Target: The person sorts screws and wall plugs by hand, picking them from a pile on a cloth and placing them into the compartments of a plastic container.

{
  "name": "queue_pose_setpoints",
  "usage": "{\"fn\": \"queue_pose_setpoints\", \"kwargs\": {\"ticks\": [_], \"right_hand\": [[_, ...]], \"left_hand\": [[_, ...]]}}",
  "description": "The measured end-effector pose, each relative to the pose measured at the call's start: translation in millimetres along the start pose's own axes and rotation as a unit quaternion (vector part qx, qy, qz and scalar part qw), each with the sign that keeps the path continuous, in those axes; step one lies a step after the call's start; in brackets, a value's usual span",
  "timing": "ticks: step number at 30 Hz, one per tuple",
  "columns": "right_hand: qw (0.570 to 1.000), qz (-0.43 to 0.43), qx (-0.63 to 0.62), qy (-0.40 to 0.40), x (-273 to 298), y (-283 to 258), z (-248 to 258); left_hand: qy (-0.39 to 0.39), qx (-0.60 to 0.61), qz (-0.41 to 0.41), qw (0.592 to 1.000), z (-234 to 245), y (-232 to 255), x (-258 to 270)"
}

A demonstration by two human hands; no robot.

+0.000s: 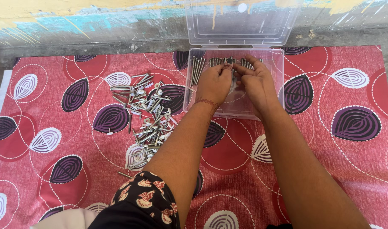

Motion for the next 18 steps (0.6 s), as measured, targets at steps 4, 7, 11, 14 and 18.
{"fn": "queue_pose_setpoints", "kwargs": {"ticks": [4, 7, 11, 14, 18], "right_hand": [[1.000, 0.004, -0.005, -0.002, -1.3, 0.8, -0.4], [1.000, 0.005, -0.007, -0.006, -2.5, 2.1, -0.3], [1.000, 0.006, -0.006, -0.005, -2.7, 2.2, 0.1], [1.000, 0.014, -0.009, -0.007, -2.5, 1.9, 0.3], [0.999, 0.033, -0.021, -0.016, -1.7, -1.1, -0.7]], "left_hand": [[0.002, -0.012, 0.002, 1.000, -0.1, -0.1, 0.0], [0.000, -0.012, 0.001, 1.000, -0.1, -1.6, -0.5], [0.005, -0.006, -0.011, 1.000, 0.2, -0.4, -2.4], [-0.005, -0.005, -0.003, 1.000, -0.9, -0.8, -3.7], [-0.003, 0.014, -0.006, 1.000, -0.3, 2.3, -6.2]]}}
Point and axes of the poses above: each hand's wrist, its own x-axis away from the middle knuckle, its own z-axis out of the back of the hand, y = z × x, the point moved 8 cm from there along -x, towards the middle knuckle, and after that the axes turned 10 degrees about y, right-handed, at the moved point
